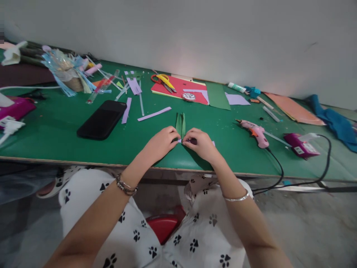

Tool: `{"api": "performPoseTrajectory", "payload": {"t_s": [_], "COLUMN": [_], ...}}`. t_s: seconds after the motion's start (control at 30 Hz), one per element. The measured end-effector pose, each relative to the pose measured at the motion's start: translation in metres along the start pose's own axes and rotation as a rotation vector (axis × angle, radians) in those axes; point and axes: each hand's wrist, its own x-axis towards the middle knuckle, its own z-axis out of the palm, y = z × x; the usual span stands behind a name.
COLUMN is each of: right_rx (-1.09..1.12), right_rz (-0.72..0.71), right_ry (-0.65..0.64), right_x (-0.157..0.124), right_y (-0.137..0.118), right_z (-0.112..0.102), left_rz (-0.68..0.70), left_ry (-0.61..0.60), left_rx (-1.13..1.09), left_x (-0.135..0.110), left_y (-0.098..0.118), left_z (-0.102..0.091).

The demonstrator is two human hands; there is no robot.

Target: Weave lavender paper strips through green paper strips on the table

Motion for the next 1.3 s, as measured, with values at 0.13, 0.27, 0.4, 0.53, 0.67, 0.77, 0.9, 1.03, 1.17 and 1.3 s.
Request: {"api": "performPoseTrajectory", "payload": {"t_s": [0.13, 0.27, 0.4, 0.53, 0.67, 0.77, 0.9, 1.03, 1.17, 1.3], "right_rx": [-0.025, -0.066, -0.068, -0.069, -0.065, -0.06, -0.069, -0.1, -0.151, -0.21], "right_rz": [0.004, -0.009, -0.022, -0.004, -0.008, -0.011, -0.015, -0.007, 0.013, -0.004], "right_ry": [0.008, 0.02, 0.018, 0.016, 0.011, 0.003, 0.008, 0.021, 0.022, 0.032], "right_x": [-0.001, -0.002, -0.002, -0.001, 0.0, -0.001, -0.001, 0.002, 0.005, 0.005], "right_y": [-0.001, -0.002, -0.001, -0.001, -0.001, 0.0, 0.0, -0.002, -0.005, -0.007], "right_z": [0.001, 0.001, 0.001, 0.001, 0.0, -0.001, 0.0, 0.004, 0.007, 0.008], "left_rz": [0.002, 0.01, 0.021, 0.003, -0.022, 0.004, 0.079, 0.087, 0.057, 0.059], "left_ry": [-0.001, -0.005, -0.001, -0.042, -0.061, -0.06, -0.073, -0.026, -0.059, -0.057], "left_rx": [0.051, 0.098, 0.143, 0.182, 0.224, 0.23, 0.132, 0.116, 0.134, 0.122], "left_x": [-0.001, -0.003, -0.002, 0.001, 0.005, 0.005, 0.003, 0.001, 0.001, 0.001], "left_y": [0.0, 0.0, 0.0, 0.003, 0.006, 0.003, -0.006, -0.011, -0.01, -0.01], "left_z": [0.001, 0.002, 0.002, -0.001, -0.001, -0.002, -0.005, -0.007, -0.007, -0.006]}}
